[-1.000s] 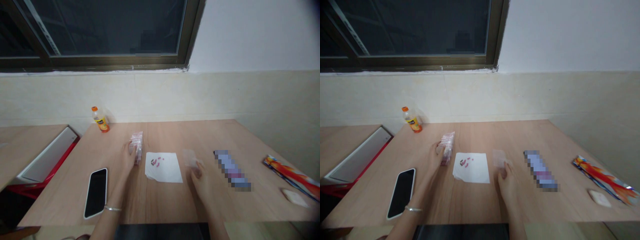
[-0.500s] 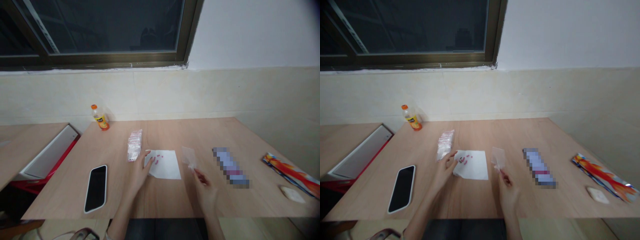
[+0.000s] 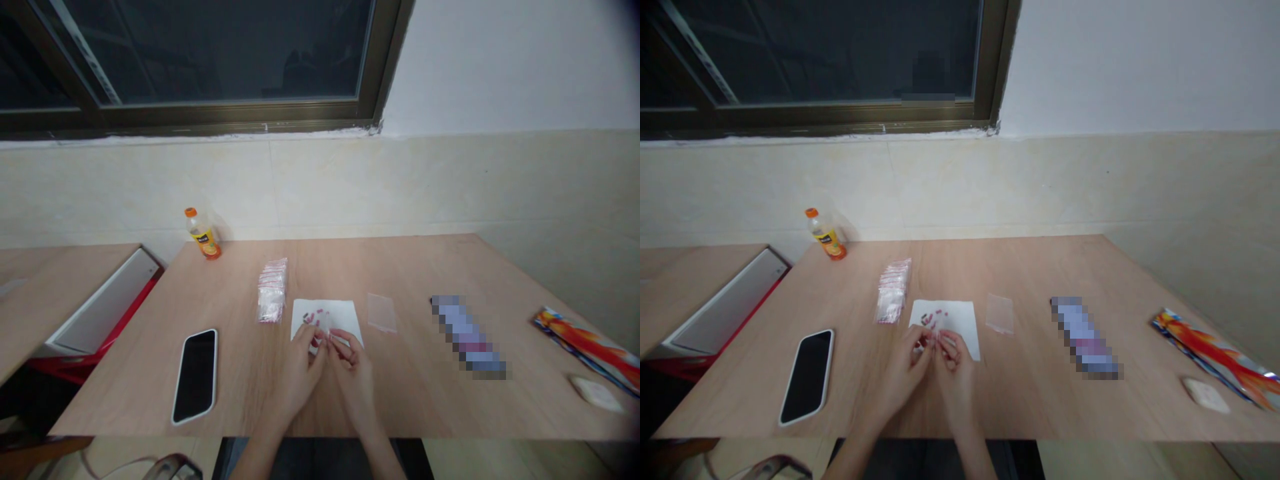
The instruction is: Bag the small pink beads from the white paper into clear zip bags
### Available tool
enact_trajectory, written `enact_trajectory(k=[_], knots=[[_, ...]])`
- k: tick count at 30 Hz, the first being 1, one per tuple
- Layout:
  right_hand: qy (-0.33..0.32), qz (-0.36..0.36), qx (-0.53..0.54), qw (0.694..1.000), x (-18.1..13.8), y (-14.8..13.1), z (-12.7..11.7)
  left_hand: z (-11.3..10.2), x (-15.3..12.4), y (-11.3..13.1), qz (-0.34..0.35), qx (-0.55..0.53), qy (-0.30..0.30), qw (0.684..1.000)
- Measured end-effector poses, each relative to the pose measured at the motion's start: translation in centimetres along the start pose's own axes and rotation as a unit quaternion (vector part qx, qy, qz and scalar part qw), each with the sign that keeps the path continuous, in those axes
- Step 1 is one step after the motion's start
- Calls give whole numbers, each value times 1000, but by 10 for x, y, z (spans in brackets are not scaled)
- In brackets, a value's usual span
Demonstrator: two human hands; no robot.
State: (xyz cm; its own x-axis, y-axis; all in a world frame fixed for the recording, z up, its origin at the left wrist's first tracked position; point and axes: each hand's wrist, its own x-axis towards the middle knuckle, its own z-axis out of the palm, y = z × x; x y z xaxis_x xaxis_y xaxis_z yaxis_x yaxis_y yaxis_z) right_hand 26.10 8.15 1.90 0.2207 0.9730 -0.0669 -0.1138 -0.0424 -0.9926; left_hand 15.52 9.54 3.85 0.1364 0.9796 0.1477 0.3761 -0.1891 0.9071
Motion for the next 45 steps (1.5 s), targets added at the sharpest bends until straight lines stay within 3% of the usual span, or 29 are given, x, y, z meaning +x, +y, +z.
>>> enact_trajectory(k=[3, 8, 12, 18, 22, 25, 31, 34, 38, 45], knots=[[-16, -45, -78, 996, -1, 1, -2, -2, 0, 0, -15, 8, -8, 1000], [16, -65, -164, 984, 7, 9, -11, -4, 0, 4, -52, 15, -8, 999], [-43, -91, -201, 975, 12, 11, -16, -8, -1, 5, -59, 14, -9, 998], [-61, -118, -167, 977, 16, 8, -18, -19, -3, 1, 50, 133, 20, 990], [-72, -116, -157, 978, 23, 7, -18, -25, -1, -7, 110, 193, -44, 974], [-79, -122, -176, 974, 28, 6, -20, -27, 3, -13, 121, 199, -69, 970], [-166, -116, -162, 966, 34, -9, -23, -32, 7, -17, 111, 199, -32, 973], [-162, -103, -156, 969, 45, -11, -22, -36, 7, -21, 89, 206, -11, 974], [-92, -102, -175, 975, 70, 13, -18, -40, 7, -33, 64, 216, 41, 973], [-130, -134, -338, 922, 88, 62, -7, -45, 9, -35, 46, 208, 72, 974]])
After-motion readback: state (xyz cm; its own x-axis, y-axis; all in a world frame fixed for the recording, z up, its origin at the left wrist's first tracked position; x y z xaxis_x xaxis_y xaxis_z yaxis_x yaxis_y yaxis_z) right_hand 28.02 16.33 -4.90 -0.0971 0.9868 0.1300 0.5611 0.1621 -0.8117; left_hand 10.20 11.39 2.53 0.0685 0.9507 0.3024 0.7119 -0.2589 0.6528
